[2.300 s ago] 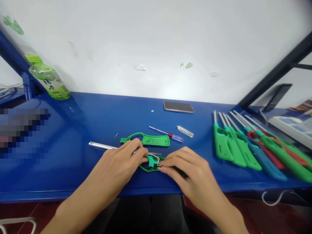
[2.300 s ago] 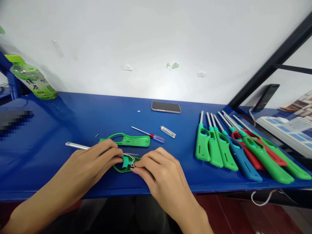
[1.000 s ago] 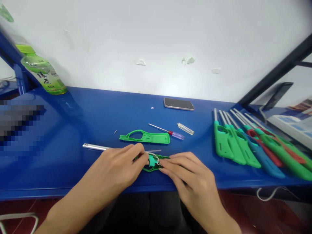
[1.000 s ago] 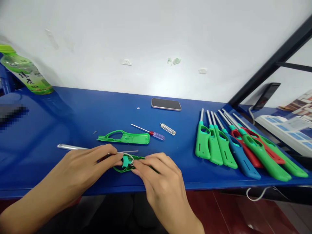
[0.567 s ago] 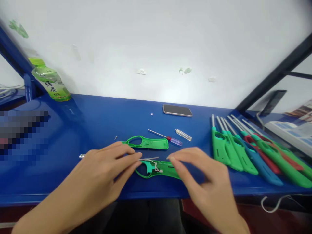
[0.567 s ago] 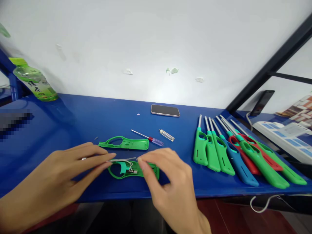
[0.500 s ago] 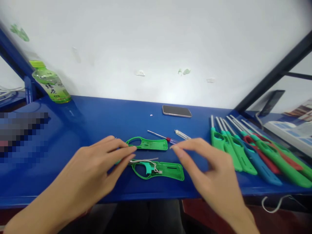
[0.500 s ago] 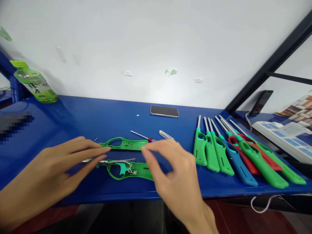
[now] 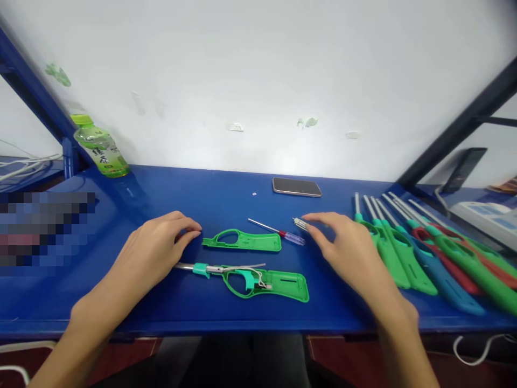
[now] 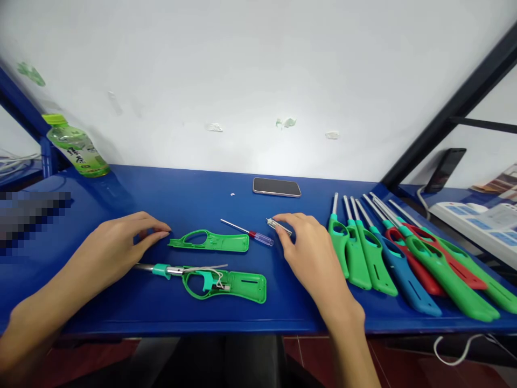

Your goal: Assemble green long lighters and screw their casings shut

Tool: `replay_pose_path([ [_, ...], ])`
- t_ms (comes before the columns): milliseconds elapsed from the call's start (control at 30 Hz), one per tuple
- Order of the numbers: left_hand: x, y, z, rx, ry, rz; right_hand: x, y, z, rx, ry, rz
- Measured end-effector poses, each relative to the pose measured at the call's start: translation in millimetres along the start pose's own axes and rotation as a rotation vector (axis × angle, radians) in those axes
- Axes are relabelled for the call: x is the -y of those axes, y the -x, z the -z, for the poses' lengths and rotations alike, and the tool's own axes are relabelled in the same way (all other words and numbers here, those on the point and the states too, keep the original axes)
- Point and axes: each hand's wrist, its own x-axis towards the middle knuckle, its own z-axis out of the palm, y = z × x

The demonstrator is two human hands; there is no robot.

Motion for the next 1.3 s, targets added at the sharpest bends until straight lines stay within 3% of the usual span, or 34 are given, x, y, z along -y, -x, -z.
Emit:
replay_pose_path([
  [333,-1,2,1.4,0.087,-0.017,0.039,-5,-3,-7,0.069,-0.091,-0.074],
  [600,0,6,3.5,0.033,-0.018,0.027,-1,-4,-6,-0.021,-0.202,-0.101],
  [900,-4,7,1.1,-0.113,-0.005,-0.097,2,-4,-1,-0.119,-0.293,-0.179],
  [1067,-24,2,6.4,-0.057,-0.07,-0.002,1,-4,-4,-0.088,-0.345,-0.183],
  [1300,-43,-21,22.1,0.048,-0.195,-0.043,-1,-6,-6,-0.048,-0.411,-0.163],
])
